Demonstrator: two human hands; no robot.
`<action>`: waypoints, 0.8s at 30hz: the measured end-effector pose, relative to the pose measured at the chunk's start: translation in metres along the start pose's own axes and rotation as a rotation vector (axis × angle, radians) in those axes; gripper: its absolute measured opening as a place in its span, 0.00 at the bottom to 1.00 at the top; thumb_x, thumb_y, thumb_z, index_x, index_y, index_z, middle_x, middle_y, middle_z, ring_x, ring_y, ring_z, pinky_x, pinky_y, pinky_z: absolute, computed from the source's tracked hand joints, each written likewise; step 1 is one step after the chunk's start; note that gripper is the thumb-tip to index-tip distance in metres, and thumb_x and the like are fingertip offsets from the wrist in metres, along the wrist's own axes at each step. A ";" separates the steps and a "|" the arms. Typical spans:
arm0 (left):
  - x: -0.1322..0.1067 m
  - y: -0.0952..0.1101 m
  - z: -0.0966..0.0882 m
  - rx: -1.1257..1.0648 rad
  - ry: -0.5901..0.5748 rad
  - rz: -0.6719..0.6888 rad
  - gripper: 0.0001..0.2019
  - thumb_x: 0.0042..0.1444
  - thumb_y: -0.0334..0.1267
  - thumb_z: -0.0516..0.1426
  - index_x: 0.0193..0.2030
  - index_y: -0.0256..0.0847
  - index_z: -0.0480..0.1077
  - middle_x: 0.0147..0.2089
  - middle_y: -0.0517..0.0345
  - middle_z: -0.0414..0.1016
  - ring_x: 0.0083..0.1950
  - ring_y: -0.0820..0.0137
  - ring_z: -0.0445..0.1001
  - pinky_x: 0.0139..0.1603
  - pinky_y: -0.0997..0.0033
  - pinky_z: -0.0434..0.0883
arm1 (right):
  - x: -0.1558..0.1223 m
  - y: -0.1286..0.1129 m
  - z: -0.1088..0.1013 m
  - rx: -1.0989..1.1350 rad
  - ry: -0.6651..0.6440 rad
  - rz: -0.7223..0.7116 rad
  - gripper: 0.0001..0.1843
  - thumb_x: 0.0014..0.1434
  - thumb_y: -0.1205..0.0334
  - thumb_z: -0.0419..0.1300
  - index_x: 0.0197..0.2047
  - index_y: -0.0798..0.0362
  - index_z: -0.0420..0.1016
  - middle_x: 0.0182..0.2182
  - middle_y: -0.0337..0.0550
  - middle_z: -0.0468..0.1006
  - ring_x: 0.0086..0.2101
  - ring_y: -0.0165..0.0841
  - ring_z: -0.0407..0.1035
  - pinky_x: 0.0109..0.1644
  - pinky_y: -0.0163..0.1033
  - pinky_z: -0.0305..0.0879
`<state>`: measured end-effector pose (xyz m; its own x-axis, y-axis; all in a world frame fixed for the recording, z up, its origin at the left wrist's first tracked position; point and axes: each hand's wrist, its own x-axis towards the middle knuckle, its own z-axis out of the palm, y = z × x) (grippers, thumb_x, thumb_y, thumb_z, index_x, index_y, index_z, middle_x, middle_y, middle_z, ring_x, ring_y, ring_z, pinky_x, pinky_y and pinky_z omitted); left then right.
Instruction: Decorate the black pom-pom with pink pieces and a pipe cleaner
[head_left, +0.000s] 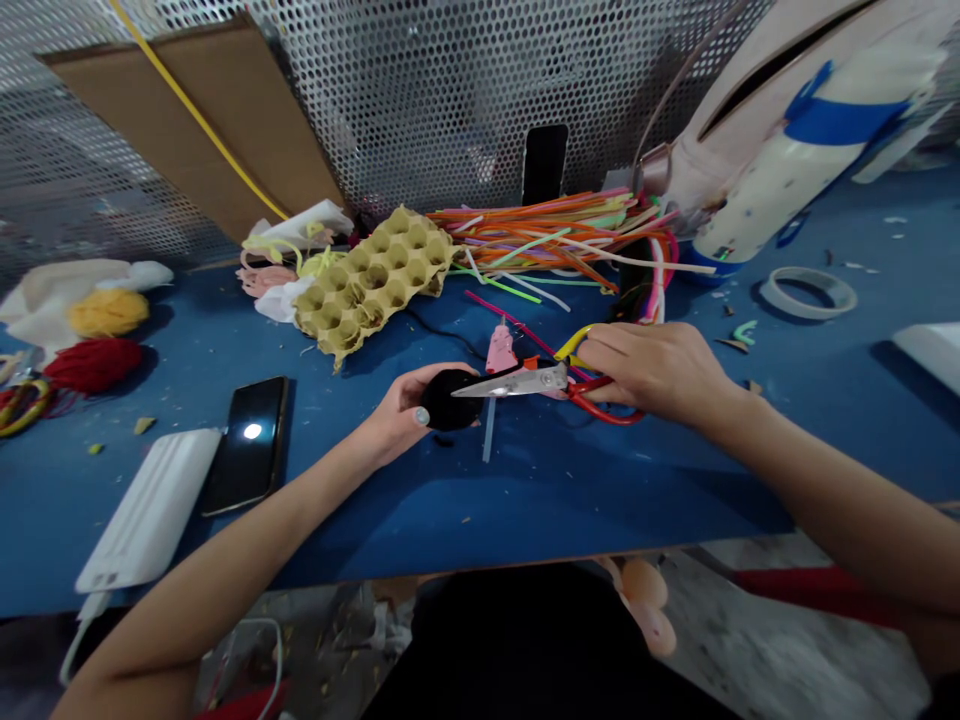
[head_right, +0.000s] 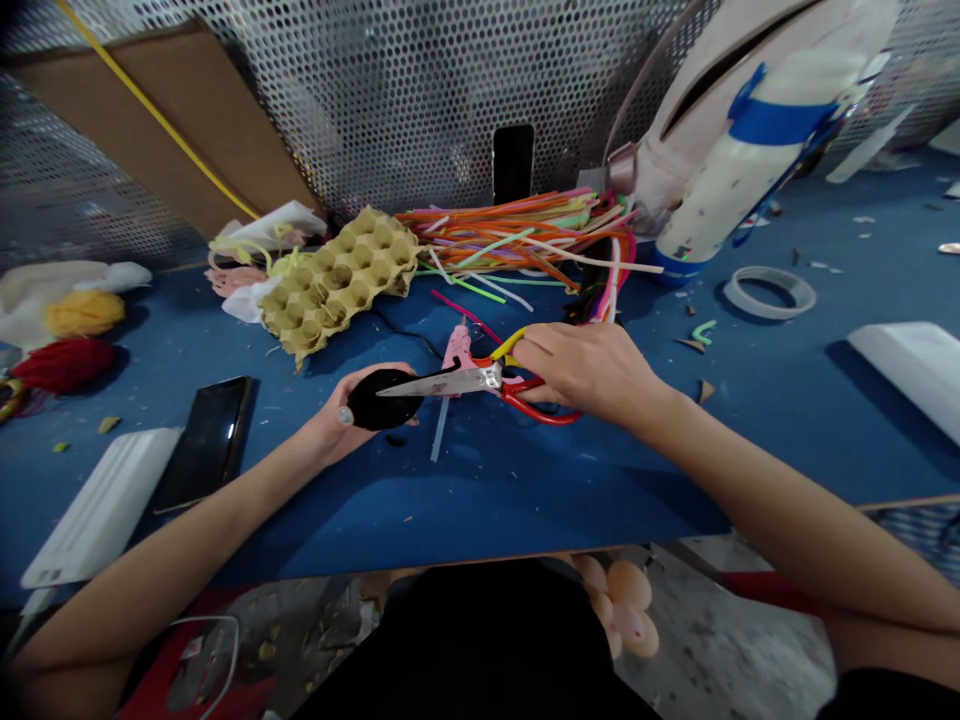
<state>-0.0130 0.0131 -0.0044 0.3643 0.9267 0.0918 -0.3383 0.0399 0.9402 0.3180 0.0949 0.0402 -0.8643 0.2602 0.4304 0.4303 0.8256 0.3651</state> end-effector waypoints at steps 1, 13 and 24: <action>0.000 0.001 0.000 0.005 -0.001 0.004 0.41 0.43 0.63 0.76 0.58 0.37 0.81 0.47 0.46 0.82 0.44 0.64 0.82 0.47 0.65 0.84 | 0.001 0.000 0.000 -0.001 0.007 0.001 0.23 0.79 0.47 0.49 0.39 0.53 0.74 0.34 0.44 0.79 0.33 0.33 0.71 0.33 0.41 0.51; 0.002 -0.011 -0.012 0.233 0.025 0.176 0.38 0.44 0.54 0.77 0.62 0.43 0.77 0.58 0.45 0.80 0.56 0.56 0.81 0.57 0.59 0.80 | 0.007 -0.002 0.003 0.103 -0.015 0.226 0.11 0.69 0.54 0.56 0.43 0.54 0.69 0.42 0.54 0.79 0.39 0.41 0.73 0.34 0.41 0.56; 0.002 0.008 -0.012 0.243 -0.293 0.115 0.39 0.47 0.56 0.74 0.63 0.42 0.75 0.58 0.41 0.78 0.49 0.56 0.83 0.51 0.59 0.80 | 0.001 0.010 -0.005 0.239 0.110 0.062 0.20 0.75 0.44 0.56 0.37 0.50 0.67 0.23 0.33 0.69 0.22 0.29 0.62 0.28 0.39 0.50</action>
<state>-0.0252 0.0191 -0.0007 0.5803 0.7727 0.2574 -0.1890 -0.1797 0.9654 0.3229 0.1008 0.0478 -0.7988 0.2687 0.5382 0.3965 0.9080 0.1351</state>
